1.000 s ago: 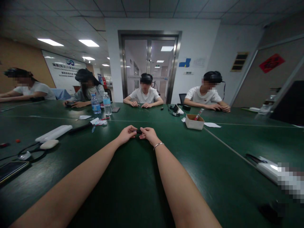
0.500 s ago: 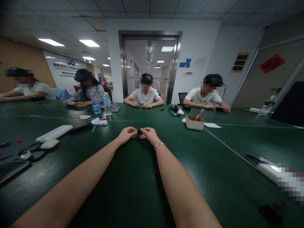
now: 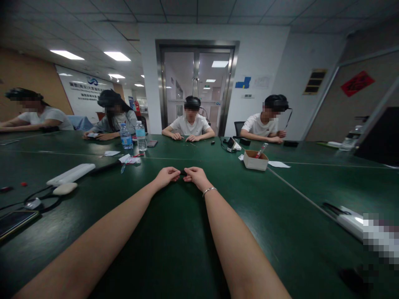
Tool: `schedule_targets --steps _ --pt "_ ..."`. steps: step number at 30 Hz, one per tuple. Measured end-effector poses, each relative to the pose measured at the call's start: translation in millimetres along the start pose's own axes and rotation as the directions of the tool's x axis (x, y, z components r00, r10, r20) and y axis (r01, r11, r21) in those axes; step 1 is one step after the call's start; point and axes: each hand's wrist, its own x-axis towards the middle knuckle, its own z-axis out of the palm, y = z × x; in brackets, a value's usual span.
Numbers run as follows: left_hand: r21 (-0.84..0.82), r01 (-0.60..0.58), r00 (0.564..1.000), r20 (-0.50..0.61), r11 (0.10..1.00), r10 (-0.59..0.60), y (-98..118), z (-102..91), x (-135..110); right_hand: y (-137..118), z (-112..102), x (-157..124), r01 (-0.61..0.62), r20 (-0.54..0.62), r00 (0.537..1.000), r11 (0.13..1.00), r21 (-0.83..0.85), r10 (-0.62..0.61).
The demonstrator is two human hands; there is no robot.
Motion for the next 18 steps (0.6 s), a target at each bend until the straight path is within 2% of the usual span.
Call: schedule_targets --steps 18 --pt "0.033 0.033 0.999 0.021 0.999 -0.034 -4.7 -1.9 5.9 -1.8 0.3 -1.3 0.012 0.021 1.000 0.999 0.035 -0.013"
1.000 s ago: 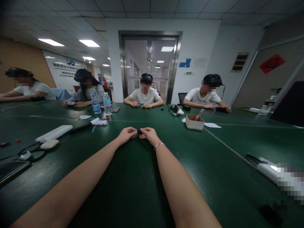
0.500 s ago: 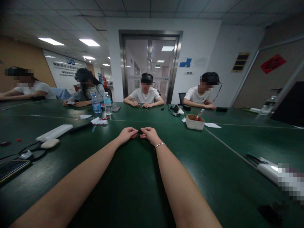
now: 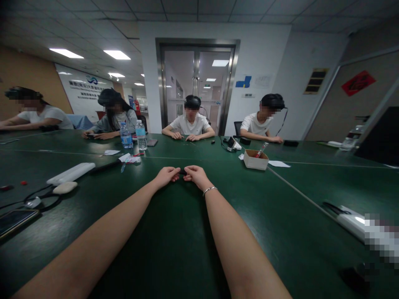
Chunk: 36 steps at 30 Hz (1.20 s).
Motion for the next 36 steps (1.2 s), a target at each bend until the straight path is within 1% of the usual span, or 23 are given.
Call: schedule_targets --steps 12,23,31,36 --pt "0.021 0.012 1.000 -0.022 1.000 -0.011 -1.0 0.9 1.9 -1.3 0.9 -2.2 0.003 0.009 1.000 1.000 0.028 -0.003" --pt "0.039 0.050 0.997 -0.058 0.998 -0.048 7.1 1.4 -2.2 -1.2 -1.1 -3.3 0.024 0.049 0.998 0.999 0.039 -0.026" --pt "0.153 0.071 0.991 -0.120 0.986 -0.053 5.1 -1.0 0.2 -3.5 -4.0 -4.8 0.019 0.137 0.990 0.999 0.049 -0.026" --pt "0.224 0.083 0.992 -0.116 0.971 -0.058 -1.2 -0.9 4.4 -3.2 -4.2 -3.4 -0.004 0.134 0.991 0.999 0.035 -0.001"
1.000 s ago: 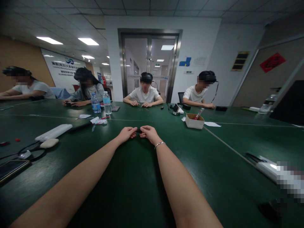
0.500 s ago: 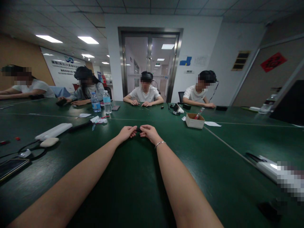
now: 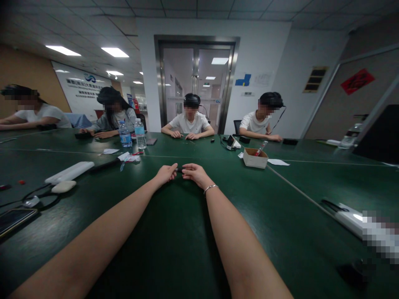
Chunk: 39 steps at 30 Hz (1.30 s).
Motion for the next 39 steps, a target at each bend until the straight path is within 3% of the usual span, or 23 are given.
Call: schedule_targets --steps 11,20,30,39 --pt "-0.135 -0.121 0.988 0.079 0.983 0.132 2.9 1.8 -9.0 1.8 3.9 2.2 -0.012 -0.124 0.992 0.999 0.034 0.017" --pt "-0.175 -0.083 0.996 0.031 0.981 0.089 12.9 2.0 -13.8 2.7 4.2 3.8 -0.028 -0.126 0.992 1.000 0.002 0.028" --pt "-0.187 -0.032 0.994 0.101 0.982 0.051 14.4 -0.1 -11.6 2.8 3.0 3.4 -0.029 -0.088 0.996 1.000 0.000 0.029" --pt "-0.199 -0.044 0.994 0.088 0.979 0.063 13.4 0.6 -12.1 2.3 3.6 3.0 -0.033 -0.088 0.996 0.999 -0.005 0.032"
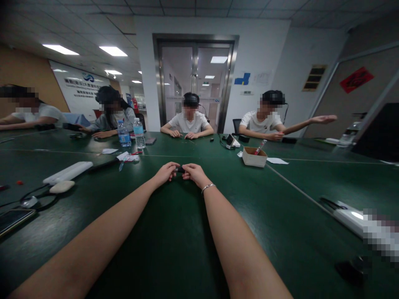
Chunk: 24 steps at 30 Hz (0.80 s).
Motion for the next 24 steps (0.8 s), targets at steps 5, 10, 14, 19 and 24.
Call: schedule_targets --steps 5,10,14,19,24 --pt "-0.008 0.013 1.000 0.024 1.000 -0.013 2.8 0.0 -1.7 -1.2 1.2 -0.7 -0.005 0.005 1.000 1.000 0.000 0.005" --pt "-0.016 0.016 1.000 0.008 1.000 -0.016 2.2 -0.9 -1.3 -2.5 2.0 -2.0 -0.005 -0.003 1.000 1.000 -0.007 0.005" --pt "-0.011 -0.003 1.000 0.006 1.000 0.004 0.2 -1.7 0.3 -2.7 2.0 -2.1 -0.003 0.009 1.000 1.000 -0.013 0.003" --pt "-0.022 0.024 1.000 0.010 0.999 -0.024 1.9 -1.9 -0.3 -1.6 1.4 -0.7 -0.001 0.004 1.000 1.000 -0.013 0.001" --pt "-0.017 0.025 1.000 -0.004 1.000 -0.025 3.6 -1.6 -1.6 -1.0 0.6 -0.1 0.001 0.002 1.000 1.000 -0.017 -0.001"
